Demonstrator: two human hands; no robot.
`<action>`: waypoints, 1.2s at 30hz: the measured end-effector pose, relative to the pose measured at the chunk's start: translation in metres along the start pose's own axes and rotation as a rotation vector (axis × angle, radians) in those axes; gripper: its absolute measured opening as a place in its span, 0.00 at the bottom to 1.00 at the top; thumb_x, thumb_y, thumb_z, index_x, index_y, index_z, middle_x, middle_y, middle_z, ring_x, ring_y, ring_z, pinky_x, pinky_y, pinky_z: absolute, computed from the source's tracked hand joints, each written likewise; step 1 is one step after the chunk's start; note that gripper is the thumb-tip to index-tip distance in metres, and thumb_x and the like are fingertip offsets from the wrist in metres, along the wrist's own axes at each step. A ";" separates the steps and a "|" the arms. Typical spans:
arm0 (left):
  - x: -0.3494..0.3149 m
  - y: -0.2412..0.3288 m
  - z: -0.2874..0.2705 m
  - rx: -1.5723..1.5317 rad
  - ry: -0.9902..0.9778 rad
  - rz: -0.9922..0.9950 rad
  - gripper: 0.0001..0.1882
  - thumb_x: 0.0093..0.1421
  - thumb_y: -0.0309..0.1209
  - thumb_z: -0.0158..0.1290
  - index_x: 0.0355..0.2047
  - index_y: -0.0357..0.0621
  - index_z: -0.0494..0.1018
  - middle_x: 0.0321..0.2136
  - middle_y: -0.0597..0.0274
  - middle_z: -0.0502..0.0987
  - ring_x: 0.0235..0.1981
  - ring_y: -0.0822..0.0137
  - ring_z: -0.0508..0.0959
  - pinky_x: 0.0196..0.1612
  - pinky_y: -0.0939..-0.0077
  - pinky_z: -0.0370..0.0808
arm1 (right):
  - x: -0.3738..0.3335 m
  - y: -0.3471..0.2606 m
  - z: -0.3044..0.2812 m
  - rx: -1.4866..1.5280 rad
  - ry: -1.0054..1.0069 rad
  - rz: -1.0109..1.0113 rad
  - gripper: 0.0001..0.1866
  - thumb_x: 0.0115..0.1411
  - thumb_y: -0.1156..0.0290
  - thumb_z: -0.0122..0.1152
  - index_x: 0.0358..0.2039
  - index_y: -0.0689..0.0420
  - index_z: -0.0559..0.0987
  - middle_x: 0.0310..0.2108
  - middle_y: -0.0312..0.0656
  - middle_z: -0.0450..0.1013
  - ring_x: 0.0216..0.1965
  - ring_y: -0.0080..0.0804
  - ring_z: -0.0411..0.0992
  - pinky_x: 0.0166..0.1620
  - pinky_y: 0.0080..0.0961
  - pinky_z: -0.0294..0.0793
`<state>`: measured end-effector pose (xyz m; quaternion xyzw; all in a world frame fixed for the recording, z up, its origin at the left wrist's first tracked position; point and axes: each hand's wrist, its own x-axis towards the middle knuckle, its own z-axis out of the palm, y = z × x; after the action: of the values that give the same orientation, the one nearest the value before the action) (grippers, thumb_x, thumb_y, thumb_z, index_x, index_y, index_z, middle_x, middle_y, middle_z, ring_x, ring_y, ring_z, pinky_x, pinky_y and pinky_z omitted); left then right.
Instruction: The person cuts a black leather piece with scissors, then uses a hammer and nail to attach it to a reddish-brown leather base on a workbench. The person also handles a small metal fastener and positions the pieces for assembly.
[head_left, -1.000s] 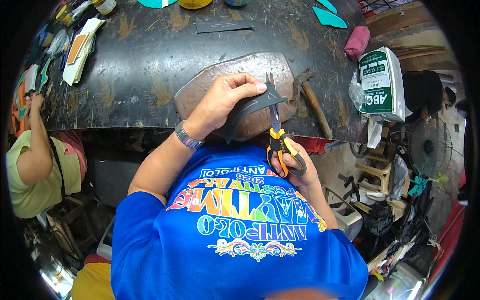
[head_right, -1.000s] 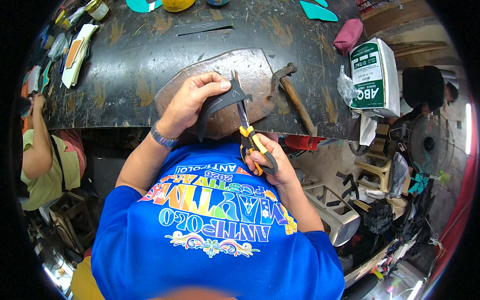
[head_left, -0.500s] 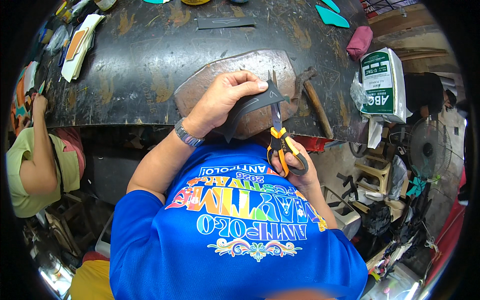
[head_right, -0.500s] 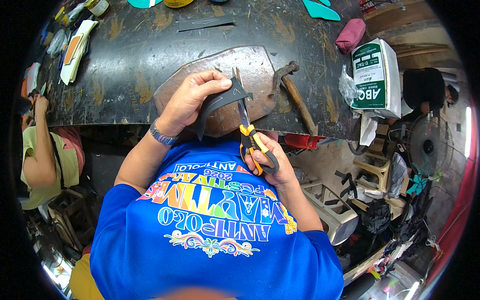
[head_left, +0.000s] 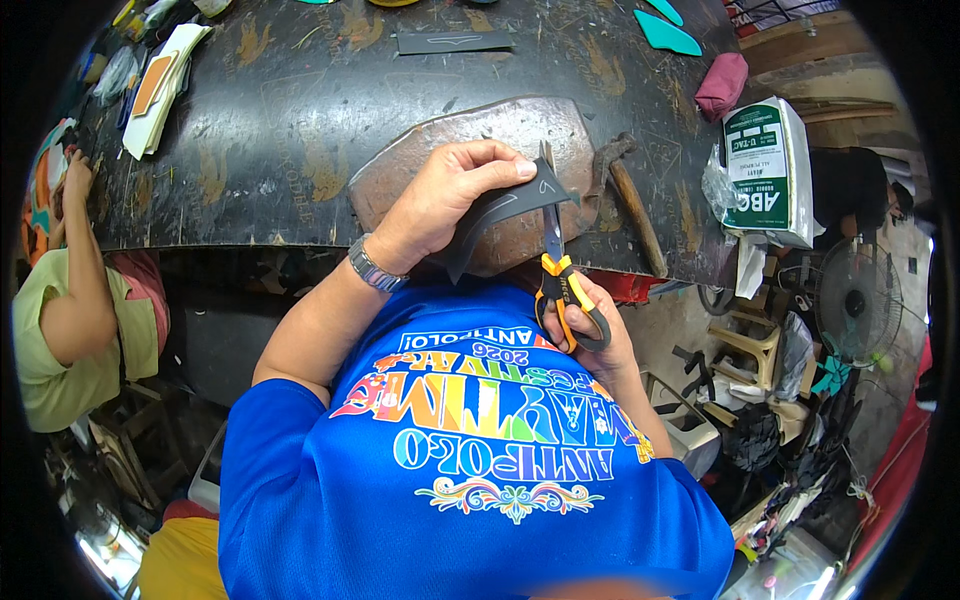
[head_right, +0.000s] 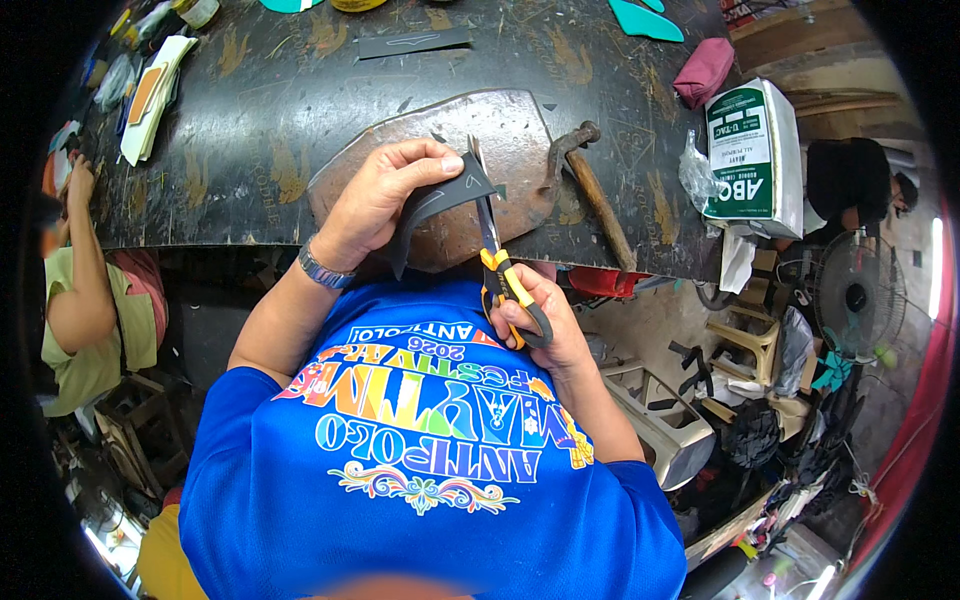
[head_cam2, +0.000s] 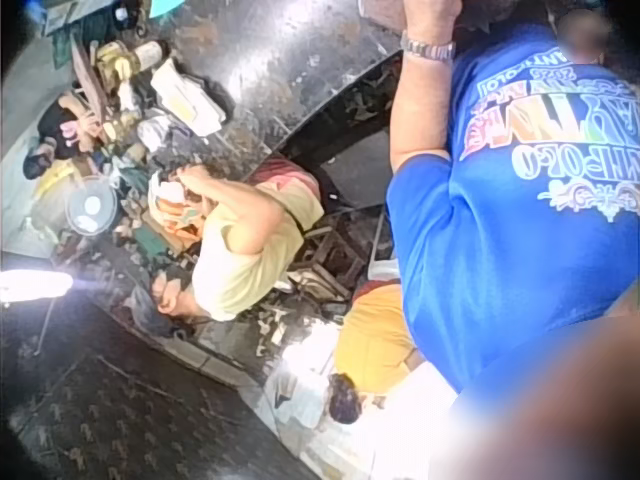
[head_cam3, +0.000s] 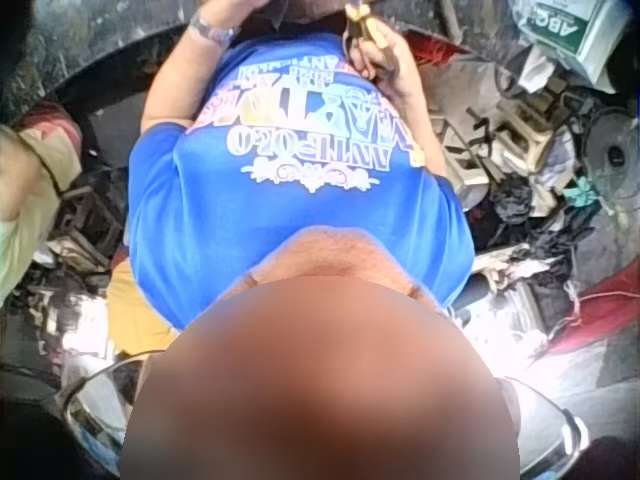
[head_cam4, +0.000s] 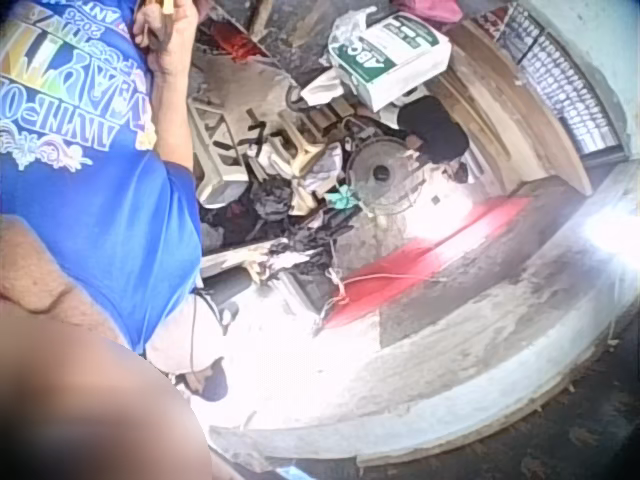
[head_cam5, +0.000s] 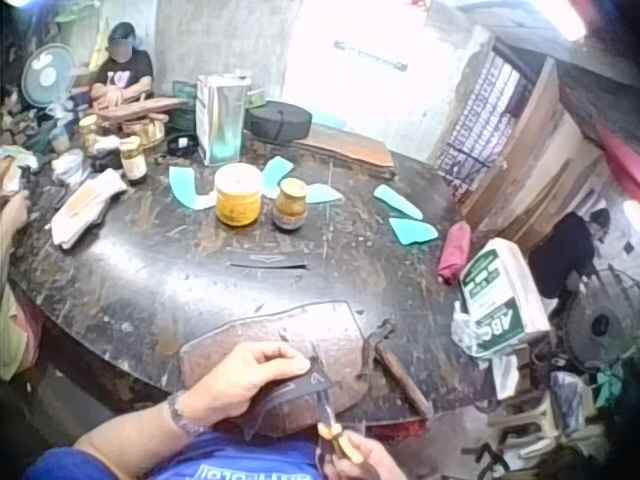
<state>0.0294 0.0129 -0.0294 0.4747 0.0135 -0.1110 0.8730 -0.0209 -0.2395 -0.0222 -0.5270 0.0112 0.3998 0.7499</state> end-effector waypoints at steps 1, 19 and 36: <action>0.000 0.000 0.000 0.003 0.000 0.003 0.08 0.63 0.32 0.60 0.37 0.39 0.82 0.33 0.64 0.83 0.35 0.77 0.80 0.43 0.83 0.74 | 0.000 0.000 0.000 0.006 -0.003 -0.003 0.26 0.52 0.54 0.73 0.42 0.58 0.72 0.21 0.35 0.70 0.18 0.17 0.66 0.22 0.12 0.63; -0.002 0.002 -0.002 0.032 0.039 -0.020 0.09 0.62 0.31 0.60 0.38 0.38 0.82 0.34 0.65 0.83 0.35 0.77 0.80 0.41 0.83 0.75 | 0.000 -0.003 0.004 -0.036 0.058 -0.027 0.17 0.57 0.63 0.71 0.39 0.56 0.73 0.23 0.34 0.71 0.19 0.15 0.67 0.22 0.11 0.64; -0.038 0.011 0.035 1.044 -0.100 0.483 0.16 0.55 0.28 0.64 0.44 0.41 0.80 0.36 0.58 0.80 0.35 0.62 0.82 0.39 0.71 0.77 | 0.045 -0.036 0.019 0.029 0.245 -0.407 0.21 0.52 0.81 0.70 0.44 0.58 0.72 0.30 0.37 0.75 0.27 0.20 0.74 0.31 0.16 0.74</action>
<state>-0.0081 -0.0034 0.0033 0.8263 -0.1931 0.0770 0.5234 0.0240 -0.2019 -0.0054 -0.5521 0.0015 0.1734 0.8156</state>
